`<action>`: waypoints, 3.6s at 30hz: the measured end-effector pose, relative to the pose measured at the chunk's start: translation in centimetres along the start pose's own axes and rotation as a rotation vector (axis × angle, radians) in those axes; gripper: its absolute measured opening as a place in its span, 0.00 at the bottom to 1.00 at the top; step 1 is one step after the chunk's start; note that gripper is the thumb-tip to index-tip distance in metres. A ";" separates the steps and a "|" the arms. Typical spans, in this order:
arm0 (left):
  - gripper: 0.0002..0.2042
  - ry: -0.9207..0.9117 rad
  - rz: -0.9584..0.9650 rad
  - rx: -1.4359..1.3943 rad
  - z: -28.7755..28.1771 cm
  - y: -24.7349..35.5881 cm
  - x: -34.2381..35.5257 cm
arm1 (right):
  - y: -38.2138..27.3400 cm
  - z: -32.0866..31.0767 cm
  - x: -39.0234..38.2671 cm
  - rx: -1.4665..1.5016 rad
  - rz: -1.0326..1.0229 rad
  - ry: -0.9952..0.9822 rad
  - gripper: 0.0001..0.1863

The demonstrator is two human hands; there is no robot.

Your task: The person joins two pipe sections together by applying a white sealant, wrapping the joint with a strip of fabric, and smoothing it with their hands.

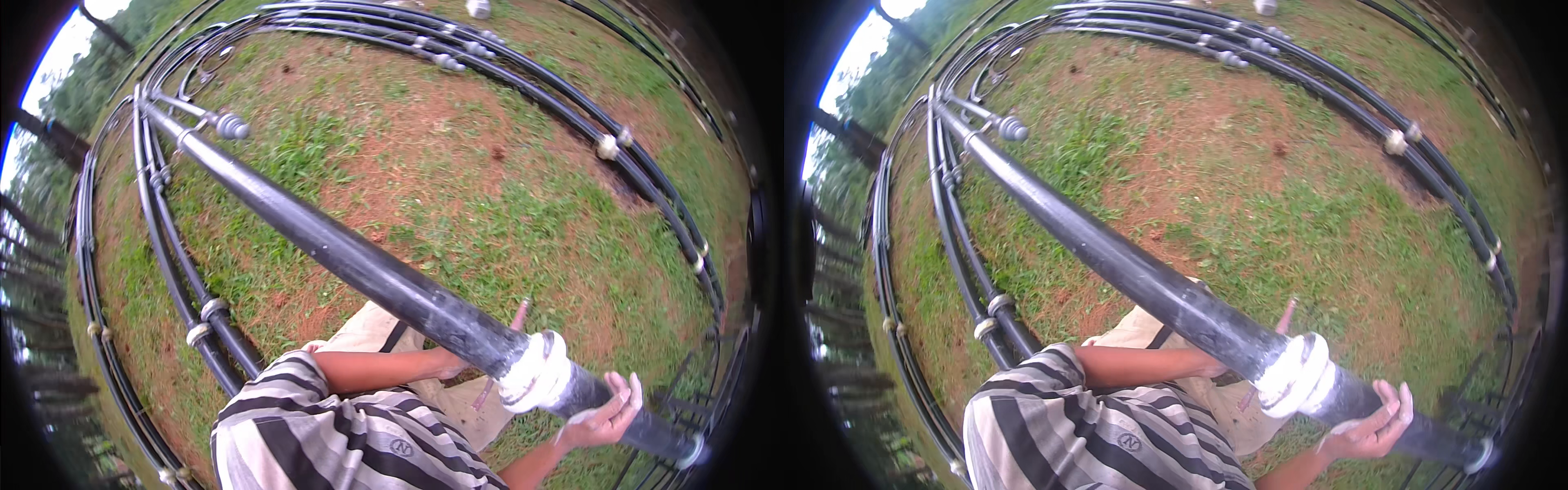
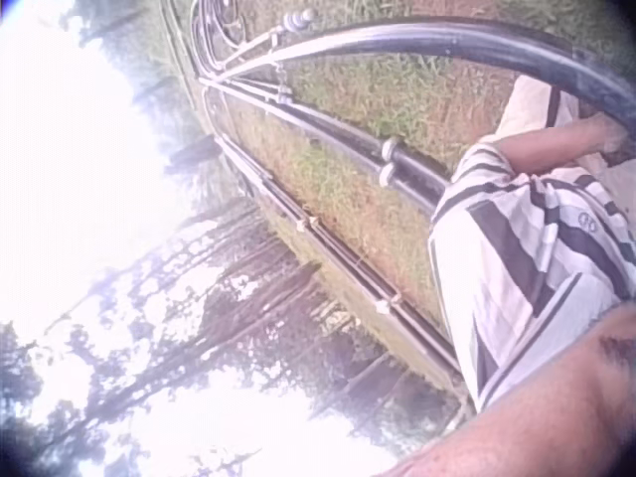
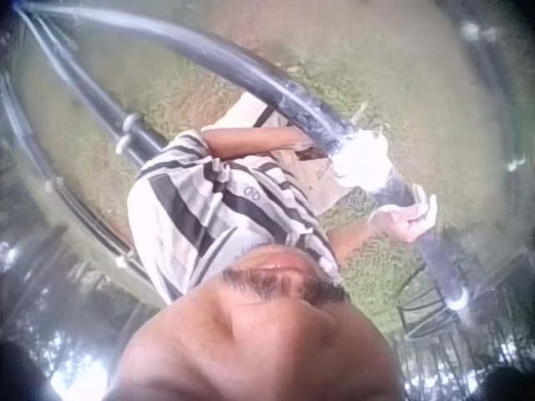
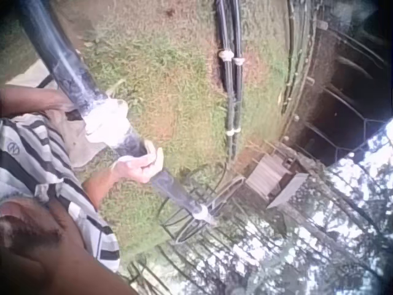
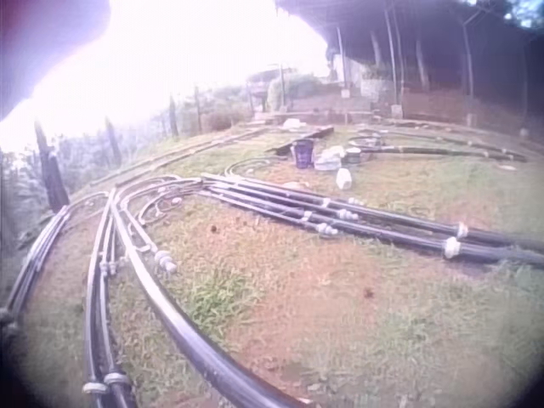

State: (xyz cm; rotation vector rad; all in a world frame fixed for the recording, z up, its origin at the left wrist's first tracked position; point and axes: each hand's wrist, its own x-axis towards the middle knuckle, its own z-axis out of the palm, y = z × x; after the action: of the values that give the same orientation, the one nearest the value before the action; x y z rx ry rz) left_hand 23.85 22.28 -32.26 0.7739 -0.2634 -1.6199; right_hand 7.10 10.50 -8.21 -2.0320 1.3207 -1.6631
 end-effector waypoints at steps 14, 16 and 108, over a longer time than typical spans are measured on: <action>0.14 0.082 -0.098 0.325 6.8 1.2 -2.6 | 5.1 -4.8 -18.6 0.334 0.843 -0.429 0.19; 0.18 0.009 -0.219 0.301 9.0 0.0 -3.8 | 8.2 -3.0 -22.5 0.652 0.938 -0.374 0.26; 0.26 -0.713 0.308 1.596 17.1 19.5 0.3 | -5.8 11.0 -19.9 1.849 0.829 0.363 0.14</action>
State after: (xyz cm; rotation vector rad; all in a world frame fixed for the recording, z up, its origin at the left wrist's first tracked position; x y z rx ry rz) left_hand 28.74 13.48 -8.42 1.1304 -2.2196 -1.0716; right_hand 20.19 24.34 -21.84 -0.0826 0.1103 -1.5615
